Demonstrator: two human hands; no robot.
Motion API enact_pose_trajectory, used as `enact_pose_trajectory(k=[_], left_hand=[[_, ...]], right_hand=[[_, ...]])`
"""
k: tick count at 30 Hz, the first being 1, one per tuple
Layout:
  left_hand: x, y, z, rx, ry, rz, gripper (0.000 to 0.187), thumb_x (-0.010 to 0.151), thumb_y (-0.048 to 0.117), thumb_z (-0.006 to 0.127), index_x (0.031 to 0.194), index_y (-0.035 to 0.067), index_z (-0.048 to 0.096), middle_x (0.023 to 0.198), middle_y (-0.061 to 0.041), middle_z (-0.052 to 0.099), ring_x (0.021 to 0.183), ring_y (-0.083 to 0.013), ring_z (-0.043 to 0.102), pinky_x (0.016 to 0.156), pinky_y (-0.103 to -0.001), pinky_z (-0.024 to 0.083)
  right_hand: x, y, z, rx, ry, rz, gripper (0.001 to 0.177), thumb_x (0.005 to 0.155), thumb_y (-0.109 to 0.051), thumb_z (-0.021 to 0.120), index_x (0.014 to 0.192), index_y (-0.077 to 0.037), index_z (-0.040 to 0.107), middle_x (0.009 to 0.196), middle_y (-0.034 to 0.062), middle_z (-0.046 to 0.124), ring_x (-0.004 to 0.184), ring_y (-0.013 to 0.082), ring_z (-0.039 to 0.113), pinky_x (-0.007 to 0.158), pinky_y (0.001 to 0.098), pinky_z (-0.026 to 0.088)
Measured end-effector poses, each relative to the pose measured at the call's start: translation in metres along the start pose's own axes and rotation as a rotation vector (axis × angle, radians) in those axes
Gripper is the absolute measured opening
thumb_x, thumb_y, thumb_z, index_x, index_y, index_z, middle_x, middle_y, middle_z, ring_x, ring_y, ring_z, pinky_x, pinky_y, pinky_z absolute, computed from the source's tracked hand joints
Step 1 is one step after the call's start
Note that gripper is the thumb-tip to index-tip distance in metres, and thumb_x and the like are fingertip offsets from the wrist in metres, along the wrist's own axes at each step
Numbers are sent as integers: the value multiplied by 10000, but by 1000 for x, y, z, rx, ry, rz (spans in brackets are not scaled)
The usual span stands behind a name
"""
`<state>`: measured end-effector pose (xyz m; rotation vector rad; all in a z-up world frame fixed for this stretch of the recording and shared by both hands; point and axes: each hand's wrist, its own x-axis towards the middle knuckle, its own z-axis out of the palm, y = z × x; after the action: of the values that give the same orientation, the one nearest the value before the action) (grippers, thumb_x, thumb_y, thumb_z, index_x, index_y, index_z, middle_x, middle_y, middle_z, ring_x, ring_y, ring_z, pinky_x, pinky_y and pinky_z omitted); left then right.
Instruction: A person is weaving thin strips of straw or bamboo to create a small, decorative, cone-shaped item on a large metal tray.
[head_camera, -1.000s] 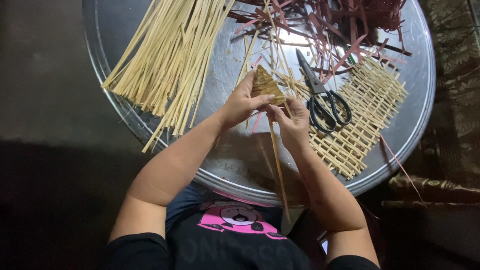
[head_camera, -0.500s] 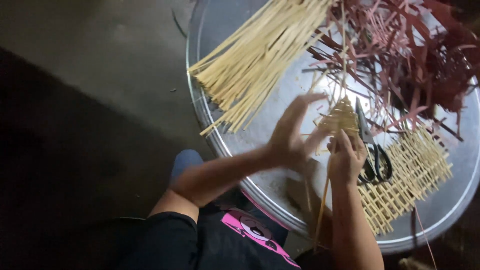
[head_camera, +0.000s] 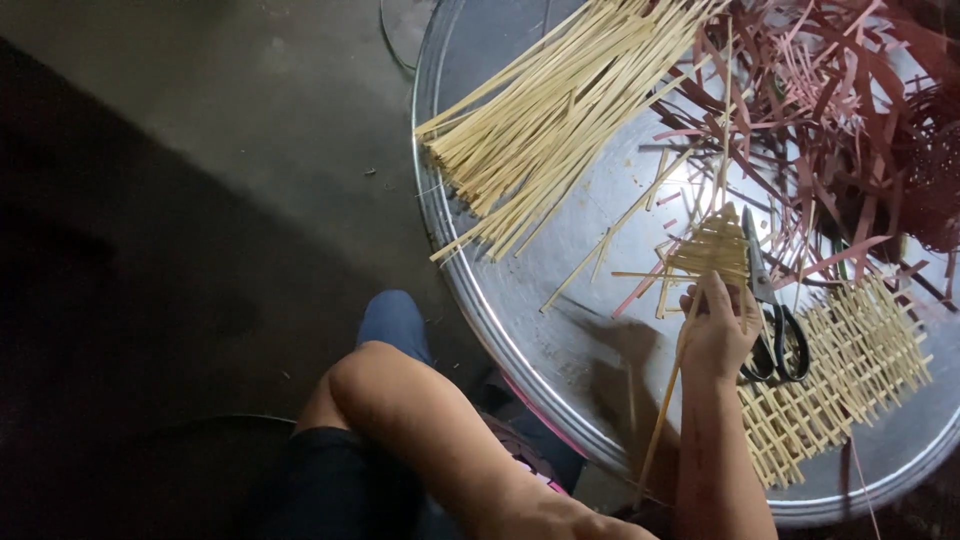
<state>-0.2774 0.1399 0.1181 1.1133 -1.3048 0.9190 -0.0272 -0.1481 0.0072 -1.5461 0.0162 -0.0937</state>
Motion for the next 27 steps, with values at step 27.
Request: enact_pose_trajectory(k=[27], left_hand=[[-88, -310, 60, -30, 226, -1230, 528, 747, 214, 591, 1226, 112, 393, 1110, -240, 533, 1039, -374, 528, 912, -446, 436]], right_hand=[[-11, -9, 42, 32, -122, -149, 113, 885, -110, 523, 775, -86, 534, 561, 16, 426, 519, 84, 460, 572, 209, 447]])
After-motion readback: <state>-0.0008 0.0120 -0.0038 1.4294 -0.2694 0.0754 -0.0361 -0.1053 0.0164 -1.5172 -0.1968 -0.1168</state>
